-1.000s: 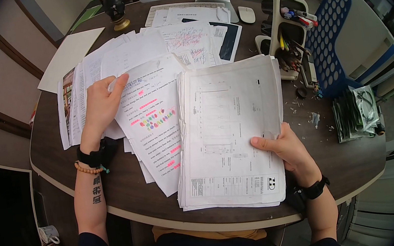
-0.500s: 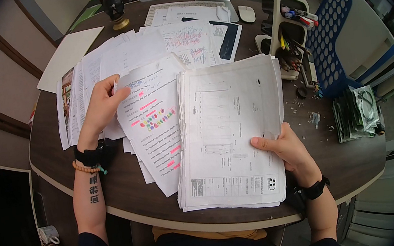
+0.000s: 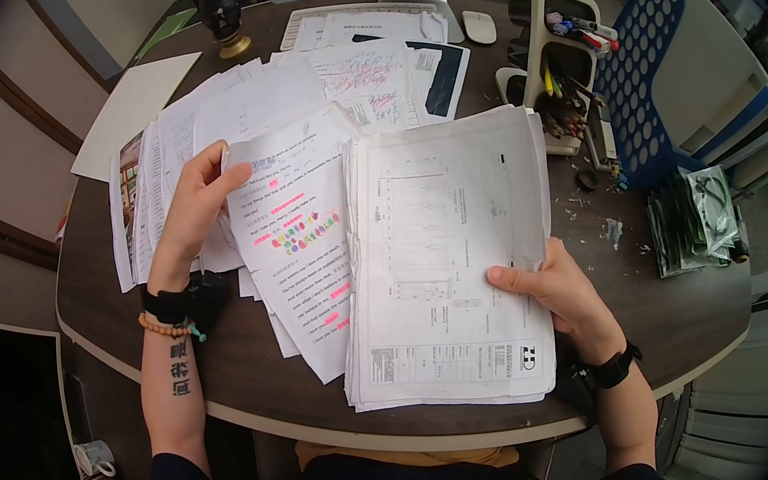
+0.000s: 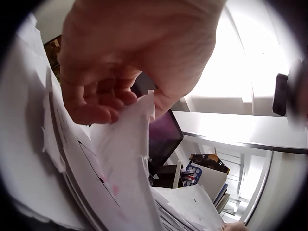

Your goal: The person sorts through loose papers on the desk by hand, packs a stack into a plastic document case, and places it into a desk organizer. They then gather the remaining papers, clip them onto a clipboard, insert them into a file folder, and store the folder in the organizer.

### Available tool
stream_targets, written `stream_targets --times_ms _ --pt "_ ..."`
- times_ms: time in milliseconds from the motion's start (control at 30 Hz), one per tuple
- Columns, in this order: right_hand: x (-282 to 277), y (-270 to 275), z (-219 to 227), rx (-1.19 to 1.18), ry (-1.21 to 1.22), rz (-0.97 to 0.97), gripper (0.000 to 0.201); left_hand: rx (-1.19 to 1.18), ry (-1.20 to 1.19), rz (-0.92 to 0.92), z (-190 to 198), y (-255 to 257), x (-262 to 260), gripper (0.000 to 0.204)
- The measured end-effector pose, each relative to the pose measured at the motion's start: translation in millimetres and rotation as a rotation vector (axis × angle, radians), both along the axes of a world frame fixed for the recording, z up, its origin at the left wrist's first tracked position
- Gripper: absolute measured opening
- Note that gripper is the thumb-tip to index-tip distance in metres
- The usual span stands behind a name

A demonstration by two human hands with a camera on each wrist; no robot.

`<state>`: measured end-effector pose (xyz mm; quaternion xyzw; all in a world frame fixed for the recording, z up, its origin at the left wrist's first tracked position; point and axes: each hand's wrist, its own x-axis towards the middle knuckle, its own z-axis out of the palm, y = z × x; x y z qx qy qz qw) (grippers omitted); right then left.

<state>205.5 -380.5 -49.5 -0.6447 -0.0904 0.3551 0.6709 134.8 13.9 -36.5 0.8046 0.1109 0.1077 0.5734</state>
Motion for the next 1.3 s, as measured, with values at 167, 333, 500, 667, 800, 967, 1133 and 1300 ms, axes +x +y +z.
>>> stream_targets --times_ms 167,333,500,667,800,967,1133,1300 --pt "-1 1 1 -0.008 0.006 -0.001 0.049 -0.077 0.08 -0.036 -2 -3 -4 0.039" --pt "1 0 0 -0.017 0.007 -0.004 0.051 0.049 0.309 -0.281 7 4 -15 0.068" --pt "3 -1 0 0.083 0.087 -0.011 0.06 0.16 0.007 -0.212 9 -6 -18 0.061" --pt "-2 0 9 0.157 0.15 -0.076 0.064 -0.057 -0.09 -0.095 14 8 -12 0.041" --pt "-5 3 7 0.15 0.204 -0.07 0.063 -0.502 -0.408 0.08 21 5 -10 0.031" --pt "-7 11 2 0.077 0.064 -0.025 0.059 -0.722 -0.57 0.097 38 -4 -13 0.037" --pt "-4 7 2 0.045 0.095 -0.016 0.066 -0.875 -0.536 -0.01 55 -28 -22 0.042" --pt "-8 7 0 0.011 0.023 -0.083 0.051 -0.929 -0.342 -0.029 54 -64 -26 0.045"
